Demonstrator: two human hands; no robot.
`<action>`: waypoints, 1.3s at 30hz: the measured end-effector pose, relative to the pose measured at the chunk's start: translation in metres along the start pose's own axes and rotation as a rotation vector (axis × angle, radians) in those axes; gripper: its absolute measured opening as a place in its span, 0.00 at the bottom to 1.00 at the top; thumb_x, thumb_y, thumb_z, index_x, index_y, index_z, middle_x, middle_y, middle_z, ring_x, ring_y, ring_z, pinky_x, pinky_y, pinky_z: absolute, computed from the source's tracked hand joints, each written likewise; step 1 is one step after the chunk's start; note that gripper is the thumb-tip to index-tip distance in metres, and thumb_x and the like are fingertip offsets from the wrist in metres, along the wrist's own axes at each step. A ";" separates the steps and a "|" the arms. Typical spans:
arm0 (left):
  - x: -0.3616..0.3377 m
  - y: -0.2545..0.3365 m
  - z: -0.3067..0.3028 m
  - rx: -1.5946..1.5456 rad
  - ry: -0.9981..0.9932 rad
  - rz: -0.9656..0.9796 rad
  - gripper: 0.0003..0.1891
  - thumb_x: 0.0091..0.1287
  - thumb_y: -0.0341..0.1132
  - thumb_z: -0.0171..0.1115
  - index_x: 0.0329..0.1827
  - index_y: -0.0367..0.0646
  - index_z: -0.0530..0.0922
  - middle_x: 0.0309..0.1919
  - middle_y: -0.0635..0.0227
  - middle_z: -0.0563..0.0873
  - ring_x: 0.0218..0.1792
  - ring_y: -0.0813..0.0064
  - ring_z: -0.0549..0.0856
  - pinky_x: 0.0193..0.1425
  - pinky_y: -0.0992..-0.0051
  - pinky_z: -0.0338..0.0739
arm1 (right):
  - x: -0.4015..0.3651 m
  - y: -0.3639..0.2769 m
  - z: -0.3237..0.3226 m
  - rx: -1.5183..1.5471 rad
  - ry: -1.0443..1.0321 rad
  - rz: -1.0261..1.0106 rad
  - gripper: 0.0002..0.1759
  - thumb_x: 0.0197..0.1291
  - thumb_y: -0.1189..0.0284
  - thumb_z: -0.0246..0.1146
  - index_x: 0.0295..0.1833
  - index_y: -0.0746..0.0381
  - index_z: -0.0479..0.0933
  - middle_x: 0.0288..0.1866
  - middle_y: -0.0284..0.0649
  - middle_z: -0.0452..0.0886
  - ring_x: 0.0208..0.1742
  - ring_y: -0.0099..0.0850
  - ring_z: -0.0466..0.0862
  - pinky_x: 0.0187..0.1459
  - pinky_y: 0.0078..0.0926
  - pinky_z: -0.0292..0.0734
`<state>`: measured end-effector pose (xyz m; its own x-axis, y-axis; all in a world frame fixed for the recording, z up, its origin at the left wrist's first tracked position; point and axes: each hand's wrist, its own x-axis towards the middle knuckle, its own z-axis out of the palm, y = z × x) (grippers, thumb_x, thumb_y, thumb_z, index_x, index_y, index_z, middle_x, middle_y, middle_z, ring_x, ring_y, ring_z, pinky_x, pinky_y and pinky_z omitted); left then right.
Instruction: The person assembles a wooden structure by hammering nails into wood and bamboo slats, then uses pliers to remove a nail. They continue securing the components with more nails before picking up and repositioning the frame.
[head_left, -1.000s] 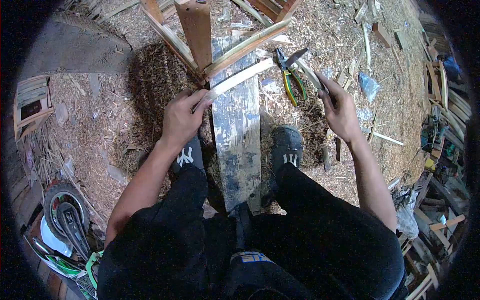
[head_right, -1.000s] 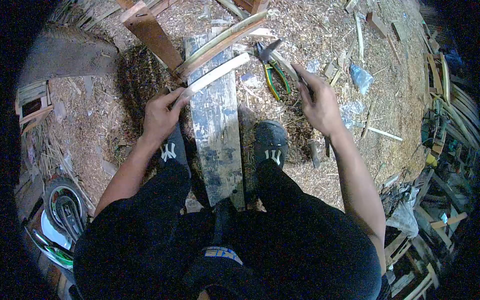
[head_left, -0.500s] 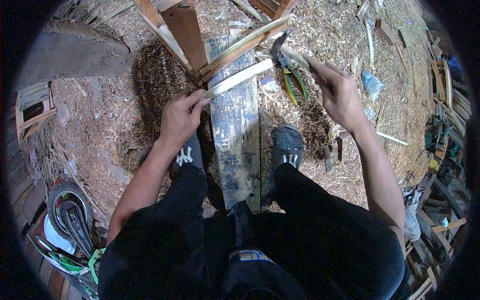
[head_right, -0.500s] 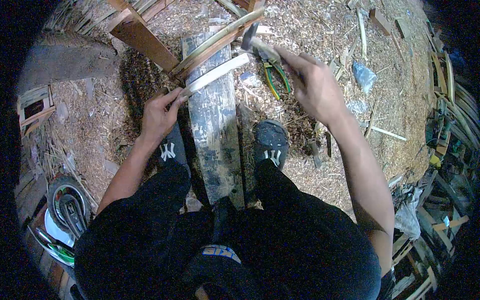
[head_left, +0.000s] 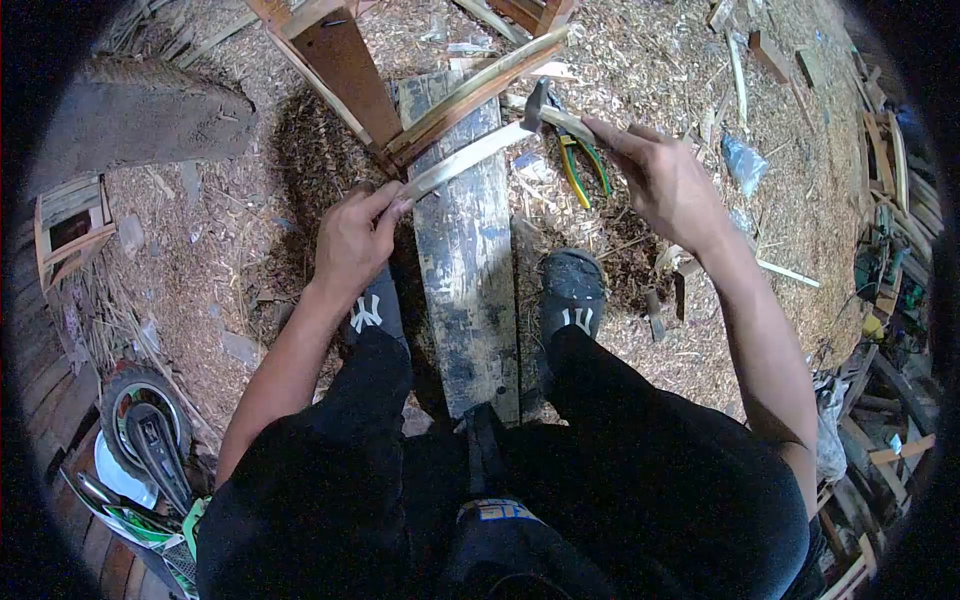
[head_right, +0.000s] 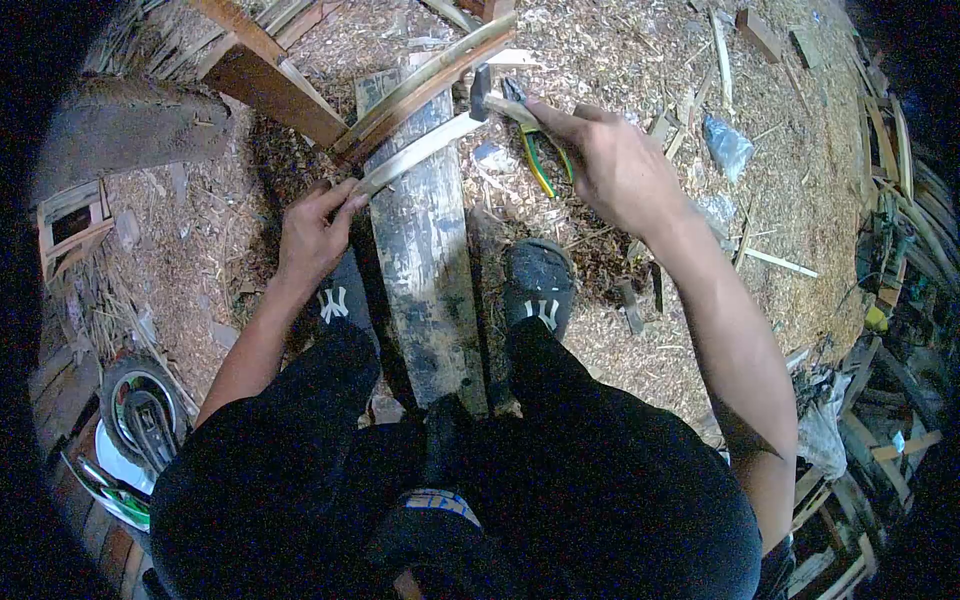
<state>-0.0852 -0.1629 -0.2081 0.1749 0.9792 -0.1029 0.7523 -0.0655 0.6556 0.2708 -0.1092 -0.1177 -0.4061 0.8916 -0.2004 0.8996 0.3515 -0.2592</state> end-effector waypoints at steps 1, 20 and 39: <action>0.000 0.000 0.000 -0.004 -0.001 0.008 0.15 0.70 0.37 0.68 0.56 0.40 0.87 0.34 0.49 0.88 0.35 0.55 0.87 0.43 0.63 0.80 | 0.002 0.001 -0.003 0.047 0.023 -0.013 0.29 0.71 0.80 0.58 0.75 0.50 0.74 0.44 0.49 0.85 0.38 0.41 0.86 0.44 0.44 0.83; 0.001 0.003 -0.003 -0.021 -0.044 -0.071 0.16 0.70 0.40 0.67 0.56 0.42 0.87 0.33 0.48 0.86 0.37 0.47 0.86 0.44 0.56 0.79 | 0.004 -0.003 -0.008 0.108 0.079 -0.003 0.32 0.65 0.80 0.61 0.74 0.50 0.74 0.47 0.54 0.85 0.43 0.48 0.87 0.49 0.49 0.83; 0.021 0.022 0.002 -0.600 -0.311 -0.344 0.14 0.73 0.35 0.68 0.57 0.38 0.86 0.41 0.63 0.91 0.38 0.81 0.89 0.38 0.76 0.83 | 0.015 -0.020 0.081 1.093 0.061 0.659 0.18 0.64 0.66 0.74 0.53 0.66 0.85 0.36 0.35 0.85 0.34 0.22 0.78 0.39 0.24 0.74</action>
<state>-0.0636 -0.1443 -0.1972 0.2307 0.8204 -0.5232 0.3374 0.4369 0.8339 0.2337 -0.1256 -0.1922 0.0989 0.8285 -0.5511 0.3153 -0.5514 -0.7724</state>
